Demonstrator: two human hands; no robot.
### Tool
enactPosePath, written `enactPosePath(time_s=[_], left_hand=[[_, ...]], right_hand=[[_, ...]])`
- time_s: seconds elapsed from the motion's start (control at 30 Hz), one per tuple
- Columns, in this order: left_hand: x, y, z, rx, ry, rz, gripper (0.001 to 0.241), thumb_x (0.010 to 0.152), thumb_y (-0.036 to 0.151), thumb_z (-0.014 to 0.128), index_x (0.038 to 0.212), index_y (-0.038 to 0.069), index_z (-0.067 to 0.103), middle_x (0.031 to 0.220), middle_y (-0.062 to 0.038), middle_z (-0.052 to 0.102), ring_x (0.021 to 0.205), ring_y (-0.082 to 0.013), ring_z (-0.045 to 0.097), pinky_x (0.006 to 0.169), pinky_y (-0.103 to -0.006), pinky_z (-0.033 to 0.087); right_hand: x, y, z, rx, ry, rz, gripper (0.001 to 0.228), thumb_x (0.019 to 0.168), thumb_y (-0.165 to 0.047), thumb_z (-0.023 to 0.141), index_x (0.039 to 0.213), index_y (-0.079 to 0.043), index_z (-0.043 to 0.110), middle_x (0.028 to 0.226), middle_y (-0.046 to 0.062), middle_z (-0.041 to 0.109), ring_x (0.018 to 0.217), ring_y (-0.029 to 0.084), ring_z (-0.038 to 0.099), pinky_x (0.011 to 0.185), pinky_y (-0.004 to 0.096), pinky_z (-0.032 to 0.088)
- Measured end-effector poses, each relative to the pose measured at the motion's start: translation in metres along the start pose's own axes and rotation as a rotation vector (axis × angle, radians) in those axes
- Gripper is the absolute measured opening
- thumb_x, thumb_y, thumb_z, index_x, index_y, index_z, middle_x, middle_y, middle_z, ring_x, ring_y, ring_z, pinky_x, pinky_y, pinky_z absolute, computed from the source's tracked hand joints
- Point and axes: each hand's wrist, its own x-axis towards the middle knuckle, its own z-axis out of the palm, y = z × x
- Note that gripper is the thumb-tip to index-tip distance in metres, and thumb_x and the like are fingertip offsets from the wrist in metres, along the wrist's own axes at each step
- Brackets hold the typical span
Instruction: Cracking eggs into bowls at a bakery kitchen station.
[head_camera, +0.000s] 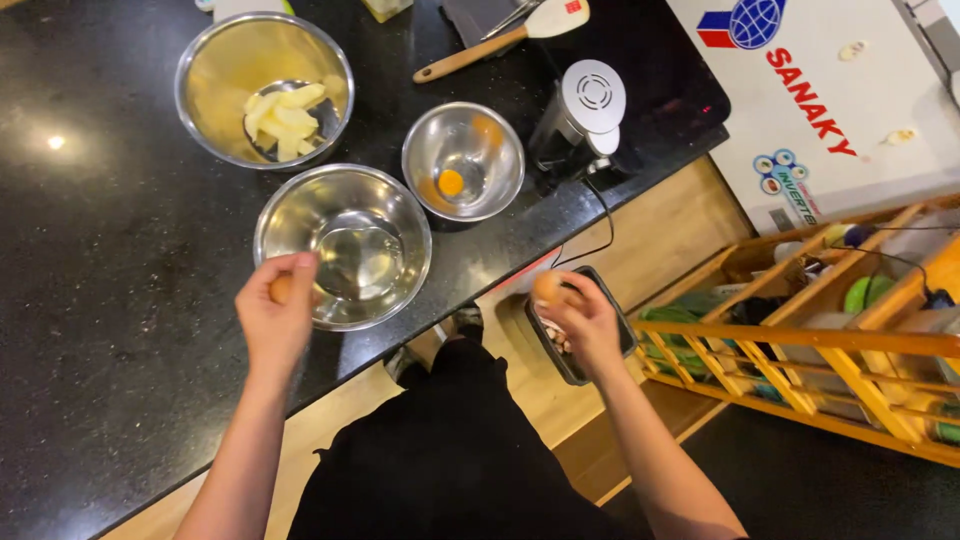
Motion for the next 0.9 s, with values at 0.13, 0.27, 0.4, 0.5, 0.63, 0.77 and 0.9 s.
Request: enactPosePath(time_s=[0.13, 0.27, 0.4, 0.5, 0.63, 0.77, 0.9], left_hand=[[0.003, -0.006, 0.003, -0.067, 0.013, -0.069, 0.008, 0.105, 0.017, 0.072, 0.1, 0.011, 0.075, 0.066, -0.001, 0.063, 0.057, -0.006, 0.062, 0.059, -0.0172, 0.05], [-0.002, 0.015, 0.018, -0.13, -0.074, -0.095, 0.016, 0.109, 0.022, 0.063, 0.109, 0.009, 0.071, 0.072, -0.003, 0.058, 0.063, -0.0073, 0.059, 0.062, -0.0198, 0.052], [-0.003, 0.007, 0.033, -0.161, -0.205, -0.091, 0.046, 0.113, 0.042, 0.041, 0.122, 0.005, 0.067, 0.094, -0.007, 0.056, 0.084, -0.0154, 0.06, 0.079, -0.0298, 0.054], [-0.006, 0.015, 0.05, -0.241, -0.272, -0.132, 0.059, 0.112, 0.051, 0.029, 0.127, 0.004, 0.062, 0.094, -0.009, 0.055, 0.077, -0.0186, 0.062, 0.074, -0.0324, 0.052], [-0.008, -0.002, 0.067, -0.268, -0.27, -0.11, 0.063, 0.109, 0.057, 0.027, 0.131, 0.007, 0.059, 0.108, -0.011, 0.051, 0.092, -0.021, 0.052, 0.086, -0.0346, 0.046], [-0.02, 0.031, 0.07, -0.261, -0.349, -0.158, 0.069, 0.107, 0.061, 0.017, 0.146, 0.011, 0.045, 0.122, -0.016, 0.051, 0.11, -0.0303, 0.049, 0.104, -0.0419, 0.038], [-0.029, 0.061, 0.065, -0.33, -0.368, -0.149, 0.073, 0.106, 0.063, 0.012, 0.15, 0.01, 0.038, 0.131, -0.019, 0.046, 0.125, -0.0368, 0.04, 0.117, -0.0495, 0.024]], right_hand=[[0.015, 0.057, -0.109, -0.181, 0.285, 0.194, 0.055, 0.087, 0.008, 0.058, 0.141, -0.004, 0.057, 0.094, 0.02, 0.067, 0.093, 0.033, 0.073, 0.087, 0.044, 0.064], [0.033, 0.101, -0.168, -1.007, 0.392, 0.235, 0.057, 0.083, -0.016, 0.07, 0.14, -0.018, 0.064, 0.1, 0.01, 0.077, 0.102, 0.029, 0.073, 0.088, 0.049, 0.058], [0.014, 0.022, -0.003, -0.738, 0.13, -0.137, 0.044, 0.083, 0.006, 0.064, 0.123, -0.011, 0.071, 0.103, 0.014, 0.078, 0.094, 0.03, 0.074, 0.078, 0.041, 0.062], [0.008, -0.003, 0.092, -0.692, -0.089, -0.361, 0.029, 0.087, -0.009, 0.074, 0.116, -0.013, 0.075, 0.101, 0.009, 0.079, 0.085, 0.024, 0.076, 0.07, 0.033, 0.063], [0.005, -0.018, 0.166, -0.648, -0.323, -0.518, 0.038, 0.084, -0.009, 0.081, 0.122, -0.012, 0.074, 0.113, 0.009, 0.072, 0.082, 0.022, 0.073, 0.07, 0.031, 0.063], [0.008, -0.018, 0.191, -0.657, -0.438, -0.604, 0.047, 0.083, -0.013, 0.085, 0.128, -0.01, 0.07, 0.117, 0.009, 0.068, 0.083, 0.022, 0.071, 0.068, 0.03, 0.062], [0.007, -0.027, 0.201, -0.739, -0.465, -0.781, 0.045, 0.083, -0.014, 0.084, 0.126, -0.008, 0.069, 0.111, 0.013, 0.069, 0.086, 0.029, 0.071, 0.07, 0.037, 0.061]])
